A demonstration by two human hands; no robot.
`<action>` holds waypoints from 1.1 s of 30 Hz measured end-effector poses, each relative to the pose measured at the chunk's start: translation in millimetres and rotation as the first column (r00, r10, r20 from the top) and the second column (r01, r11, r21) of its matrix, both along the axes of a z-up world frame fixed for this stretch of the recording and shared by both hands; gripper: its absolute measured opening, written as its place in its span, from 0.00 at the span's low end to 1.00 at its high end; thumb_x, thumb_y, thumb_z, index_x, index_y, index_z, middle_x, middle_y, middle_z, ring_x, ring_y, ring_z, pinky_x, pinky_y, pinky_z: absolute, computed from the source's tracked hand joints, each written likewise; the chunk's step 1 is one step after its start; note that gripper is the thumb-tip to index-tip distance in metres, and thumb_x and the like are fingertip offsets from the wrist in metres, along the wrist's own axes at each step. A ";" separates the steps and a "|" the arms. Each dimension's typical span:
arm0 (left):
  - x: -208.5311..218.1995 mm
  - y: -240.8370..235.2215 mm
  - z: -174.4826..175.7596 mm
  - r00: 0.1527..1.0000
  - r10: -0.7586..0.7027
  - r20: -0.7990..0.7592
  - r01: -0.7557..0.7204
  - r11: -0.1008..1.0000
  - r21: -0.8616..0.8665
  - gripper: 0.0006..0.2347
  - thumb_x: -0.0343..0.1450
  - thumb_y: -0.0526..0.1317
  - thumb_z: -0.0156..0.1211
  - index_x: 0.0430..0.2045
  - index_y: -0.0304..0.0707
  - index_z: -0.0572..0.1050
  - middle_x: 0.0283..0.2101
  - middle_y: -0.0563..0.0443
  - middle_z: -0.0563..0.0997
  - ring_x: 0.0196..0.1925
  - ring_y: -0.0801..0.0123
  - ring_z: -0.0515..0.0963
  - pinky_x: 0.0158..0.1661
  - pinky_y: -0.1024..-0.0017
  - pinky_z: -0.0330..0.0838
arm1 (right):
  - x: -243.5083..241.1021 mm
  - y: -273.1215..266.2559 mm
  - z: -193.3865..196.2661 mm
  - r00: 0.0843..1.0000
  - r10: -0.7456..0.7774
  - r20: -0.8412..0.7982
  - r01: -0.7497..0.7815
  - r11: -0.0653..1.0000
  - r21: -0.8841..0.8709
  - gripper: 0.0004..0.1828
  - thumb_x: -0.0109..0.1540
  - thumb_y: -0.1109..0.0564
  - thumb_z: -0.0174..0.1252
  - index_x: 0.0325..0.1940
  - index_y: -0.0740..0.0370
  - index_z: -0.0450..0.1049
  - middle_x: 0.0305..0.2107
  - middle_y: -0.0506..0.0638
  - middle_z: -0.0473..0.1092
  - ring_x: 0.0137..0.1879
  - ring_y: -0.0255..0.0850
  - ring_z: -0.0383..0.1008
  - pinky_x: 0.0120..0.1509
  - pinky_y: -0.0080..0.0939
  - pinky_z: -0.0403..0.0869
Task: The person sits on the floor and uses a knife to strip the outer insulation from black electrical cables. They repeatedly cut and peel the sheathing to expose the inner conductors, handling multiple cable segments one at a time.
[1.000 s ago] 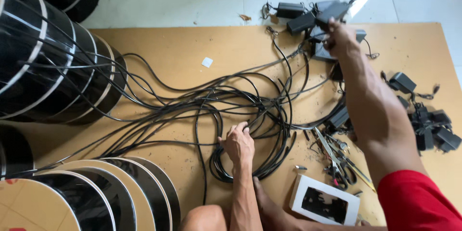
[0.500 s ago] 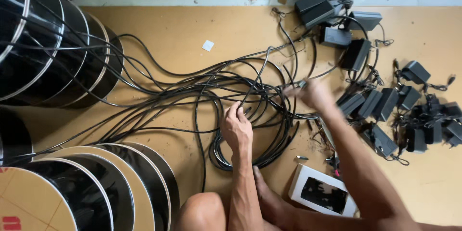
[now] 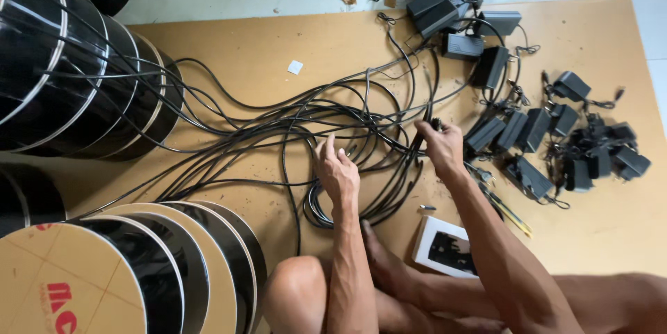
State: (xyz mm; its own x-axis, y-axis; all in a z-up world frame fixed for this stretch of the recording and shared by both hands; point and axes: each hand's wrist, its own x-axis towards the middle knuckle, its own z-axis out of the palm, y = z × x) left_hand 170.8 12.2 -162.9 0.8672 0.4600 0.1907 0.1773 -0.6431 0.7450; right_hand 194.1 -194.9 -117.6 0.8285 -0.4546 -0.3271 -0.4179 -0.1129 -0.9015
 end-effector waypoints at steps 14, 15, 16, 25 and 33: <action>-83.4 39.3 135.7 0.932 -0.336 -0.138 0.313 0.935 -0.166 0.12 0.74 0.36 0.52 0.49 0.47 0.79 0.44 0.44 0.85 0.51 0.52 0.84 0.52 0.59 0.77 | -25.0 28.6 70.4 0.944 -0.254 0.212 0.125 0.867 0.482 0.20 0.61 0.54 0.72 0.26 0.64 0.68 0.15 0.49 0.58 0.16 0.32 0.55 0.17 0.37 0.63; -90.3 41.4 142.0 0.932 -0.350 -0.094 0.310 0.904 -0.294 0.12 0.74 0.39 0.53 0.50 0.44 0.79 0.45 0.43 0.85 0.51 0.53 0.84 0.53 0.60 0.77 | -27.4 27.2 67.4 0.945 -0.241 0.220 0.116 0.878 0.464 0.20 0.62 0.54 0.71 0.26 0.65 0.68 0.15 0.48 0.58 0.16 0.32 0.55 0.17 0.36 0.62; -98.1 42.8 147.7 0.932 -0.360 -0.048 0.309 0.854 -0.418 0.13 0.75 0.41 0.54 0.51 0.42 0.79 0.46 0.43 0.85 0.51 0.55 0.85 0.53 0.62 0.77 | -31.1 25.0 64.2 0.946 -0.230 0.228 0.109 0.889 0.445 0.20 0.63 0.55 0.70 0.25 0.65 0.68 0.15 0.48 0.58 0.16 0.31 0.55 0.18 0.36 0.62; -112.3 27.1 91.0 0.874 -0.458 0.160 0.462 0.684 -0.565 0.14 0.70 0.34 0.63 0.50 0.37 0.80 0.43 0.43 0.85 0.48 0.65 0.83 0.55 0.66 0.76 | -96.9 28.8 99.6 0.941 -0.213 0.262 0.067 0.879 0.472 0.17 0.62 0.56 0.70 0.26 0.63 0.69 0.16 0.50 0.60 0.18 0.32 0.55 0.18 0.34 0.59; -161.4 21.9 86.9 0.834 -0.544 -0.097 0.538 0.839 -0.079 0.15 0.70 0.33 0.54 0.50 0.41 0.79 0.42 0.43 0.83 0.47 0.52 0.84 0.53 0.60 0.77 | -88.8 2.0 97.1 0.945 -0.173 0.276 0.059 0.924 0.378 0.16 0.60 0.51 0.71 0.27 0.62 0.73 0.18 0.52 0.65 0.16 0.35 0.60 0.18 0.36 0.64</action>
State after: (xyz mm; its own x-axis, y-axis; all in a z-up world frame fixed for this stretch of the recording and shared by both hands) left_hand 9.4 34.1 -76.0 0.9942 -0.0831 0.0689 -0.1059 -0.6259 0.7727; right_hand 105.3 -192.8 -20.5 0.8614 -0.4518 -0.2323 -0.1130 0.2754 -0.9547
